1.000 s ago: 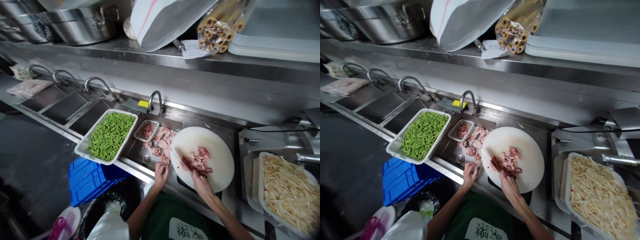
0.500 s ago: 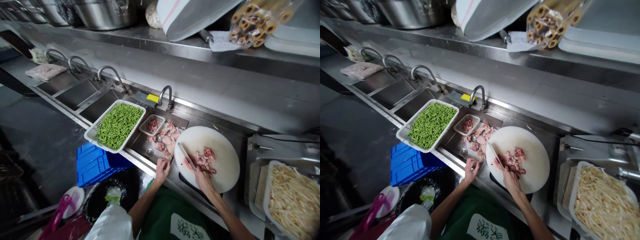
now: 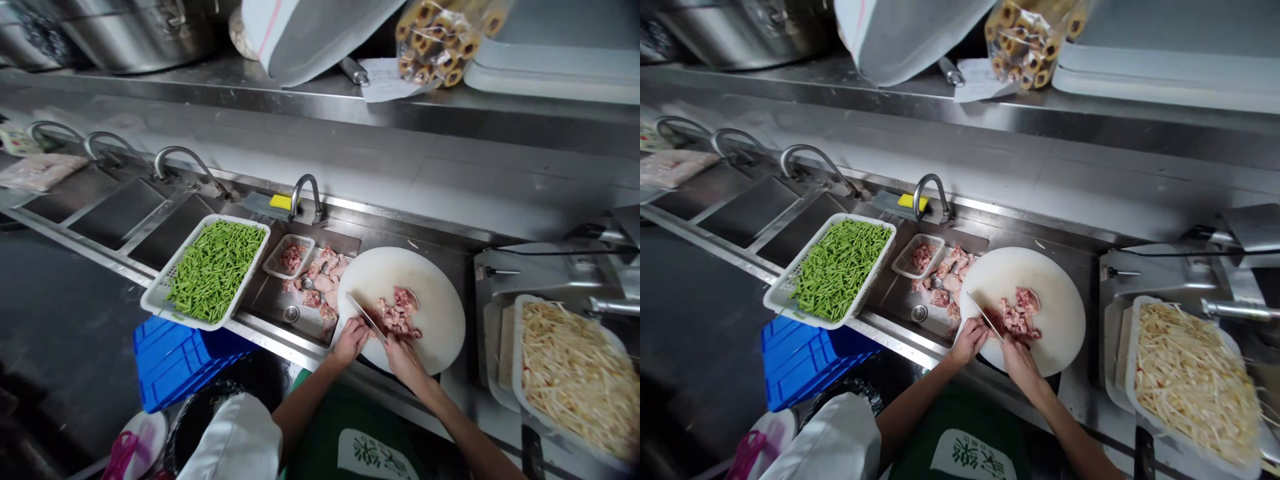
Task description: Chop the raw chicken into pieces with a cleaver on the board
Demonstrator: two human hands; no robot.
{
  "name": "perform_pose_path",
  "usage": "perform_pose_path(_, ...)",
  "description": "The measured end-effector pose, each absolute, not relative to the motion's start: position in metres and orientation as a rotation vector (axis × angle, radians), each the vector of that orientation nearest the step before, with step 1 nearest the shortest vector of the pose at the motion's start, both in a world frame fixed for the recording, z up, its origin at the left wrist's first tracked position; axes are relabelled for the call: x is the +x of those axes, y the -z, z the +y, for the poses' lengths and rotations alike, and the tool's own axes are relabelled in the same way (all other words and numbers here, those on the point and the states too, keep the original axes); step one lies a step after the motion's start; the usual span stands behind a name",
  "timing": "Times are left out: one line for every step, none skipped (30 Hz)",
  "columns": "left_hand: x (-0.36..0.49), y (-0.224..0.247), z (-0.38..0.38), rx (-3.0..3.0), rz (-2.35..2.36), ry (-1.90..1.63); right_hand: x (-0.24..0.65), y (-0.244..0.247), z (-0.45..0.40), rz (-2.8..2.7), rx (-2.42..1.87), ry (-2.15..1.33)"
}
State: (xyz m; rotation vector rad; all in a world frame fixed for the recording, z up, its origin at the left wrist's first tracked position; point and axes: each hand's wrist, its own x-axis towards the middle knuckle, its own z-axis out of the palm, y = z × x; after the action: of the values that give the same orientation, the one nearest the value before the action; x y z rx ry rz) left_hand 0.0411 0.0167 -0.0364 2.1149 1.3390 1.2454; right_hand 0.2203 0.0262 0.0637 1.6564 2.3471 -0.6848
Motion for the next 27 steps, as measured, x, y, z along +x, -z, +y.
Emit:
perform_pose_path(0.04,0.036,0.016,2.108,1.331,-1.236,0.208,-0.065,0.036,2.358,1.663,0.683)
perform_pose_path(0.038,0.034,0.016,2.103,1.321,-1.218,0.196,-0.067,0.048,2.368,1.657,0.695)
perform_pose_path(0.036,0.032,0.015,2.104,1.304,-1.192,0.187,-0.069,0.059,2.368,1.645,0.719)
perform_pose_path(0.032,0.029,0.014,2.113,1.282,-1.162,0.181,-0.072,0.069,2.364,1.639,0.744)
perform_pose_path(0.027,0.025,0.015,2.128,1.256,-1.133,0.18,-0.075,0.077,2.368,1.65,0.766)
perform_pose_path(0.022,0.02,0.016,2.141,1.239,-1.108,0.184,-0.077,0.082,2.379,1.689,0.786)
perform_pose_path(0.016,0.015,0.02,2.151,1.225,-1.076,0.192,-0.078,0.083,2.393,1.764,0.808)
perform_pose_path(0.011,0.01,0.025,2.167,1.208,-1.033,0.203,-0.078,0.081,2.401,1.868,0.843)
perform_pose_path(0.007,0.005,0.034,2.191,1.182,-0.973,0.217,-0.076,0.076,2.399,1.99,0.889)
perform_pose_path(0.004,0.0,0.044,2.226,1.138,-0.891,0.232,-0.074,0.071,2.375,2.112,0.936)
perform_pose_path(0.003,-0.005,0.056,2.268,1.073,-0.788,0.246,-0.072,0.065,2.33,2.217,0.972)
perform_pose_path(0.003,-0.009,0.07,2.309,0.994,-0.676,0.26,-0.069,0.058,2.282,2.306,0.978)
perform_pose_path(0.005,-0.012,0.083,2.338,0.921,-0.569,0.272,-0.066,0.052,2.25,2.375,0.959)
perform_pose_path(0.008,-0.014,0.095,2.354,0.867,-0.477,0.282,-0.064,0.046,2.235,2.429,0.924)
perform_pose_path(0.012,-0.015,0.106,2.358,0.838,-0.399,0.289,-0.061,0.041,2.228,2.482,0.879)
perform_pose_path(0.015,-0.016,0.113,2.358,0.829,-0.337,0.295,-0.059,0.035,2.223,2.527,0.843)
perform_pose_path(0.018,-0.015,0.116,2.359,0.832,-0.301,0.299,-0.056,0.029,2.216,2.565,0.82)
perform_pose_path(0.02,-0.013,0.116,2.361,0.832,-0.292,0.301,-0.054,0.022,2.201,2.596,0.8)
perform_pose_path(0.022,-0.011,0.112,2.361,0.832,-0.32,0.302,-0.053,0.016,2.174,2.62,0.783)
perform_pose_path(0.023,-0.007,0.105,2.353,0.847,-0.385,0.301,-0.052,0.009,2.142,2.628,0.774)
perform_pose_path(0.025,-0.003,0.096,2.335,0.897,-0.477,0.299,-0.052,0.003,2.111,2.619,0.773)
perform_pose_path(0.026,0.001,0.086,2.301,0.997,-0.586,0.295,-0.052,-0.003,2.093,2.595,0.78)
perform_pose_path(0.029,0.005,0.075,2.25,1.148,-0.692,0.29,-0.053,-0.009,2.09,2.557,0.787)
perform_pose_path(0.031,0.009,0.064,2.187,1.329,-0.78,0.284,-0.054,-0.014,2.1,2.505,0.795)
perform_pose_path(0.035,0.012,0.054,2.12,1.511,-0.844,0.277,-0.055,-0.017,2.115,2.444,0.803)
perform_pose_path(0.038,0.015,0.046,2.061,1.66,-0.886,0.269,-0.057,-0.02,2.129,2.381,0.807)
perform_pose_path(0.04,0.016,0.04,2.019,1.753,-0.918,0.261,-0.06,-0.021,2.137,2.319,0.809)
